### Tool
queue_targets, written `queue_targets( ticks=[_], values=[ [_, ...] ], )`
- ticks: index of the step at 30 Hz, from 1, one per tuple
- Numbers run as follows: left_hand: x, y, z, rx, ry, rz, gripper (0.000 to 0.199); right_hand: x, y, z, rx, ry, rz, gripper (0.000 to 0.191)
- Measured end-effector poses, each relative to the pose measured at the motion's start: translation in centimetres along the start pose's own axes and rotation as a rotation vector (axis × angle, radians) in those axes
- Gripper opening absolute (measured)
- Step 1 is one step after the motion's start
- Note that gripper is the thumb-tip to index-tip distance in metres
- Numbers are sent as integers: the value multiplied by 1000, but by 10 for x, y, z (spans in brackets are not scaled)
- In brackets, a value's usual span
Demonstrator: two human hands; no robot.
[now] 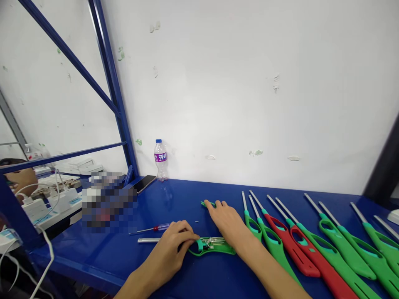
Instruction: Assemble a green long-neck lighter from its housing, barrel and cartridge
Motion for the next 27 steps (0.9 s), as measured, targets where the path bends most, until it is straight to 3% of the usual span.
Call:
queue_targets(
  ticks=[7,14,16,20,22,24,27],
  values=[
    [1,-1,2,1,10,1,33,-7,-3,-11,55,-80,-54,92],
    [2,0,0,16,19,-7,34,-26,-3,-11,131,-223,-206,57],
    [-1,-1,-1,7,23,-78,32,-29,-3,-6,130,-267,-218,48],
    [-17,-5,4,-113,15,-362,23,-37,-2,3,103,-348,-235,40],
    [-27,-6,6,-173,16,-471,29,-43,-1,5,73,-418,-250,39],
    [-35,-9,6,-191,38,-504,37,-48,1,7,22,-503,-266,39],
    [-43,-13,6,-165,40,-421,35,-52,3,9,-56,-575,-264,40]
  ],
)
Point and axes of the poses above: each hand's wrist, its own y-axis away from the middle knuckle, its own x-axis out of the palm, z = x × y, the point moved 3 cm from there along -y, towards the middle knuckle, and after that the axes turned 12 degrees about -z, right-handed, at the moved point
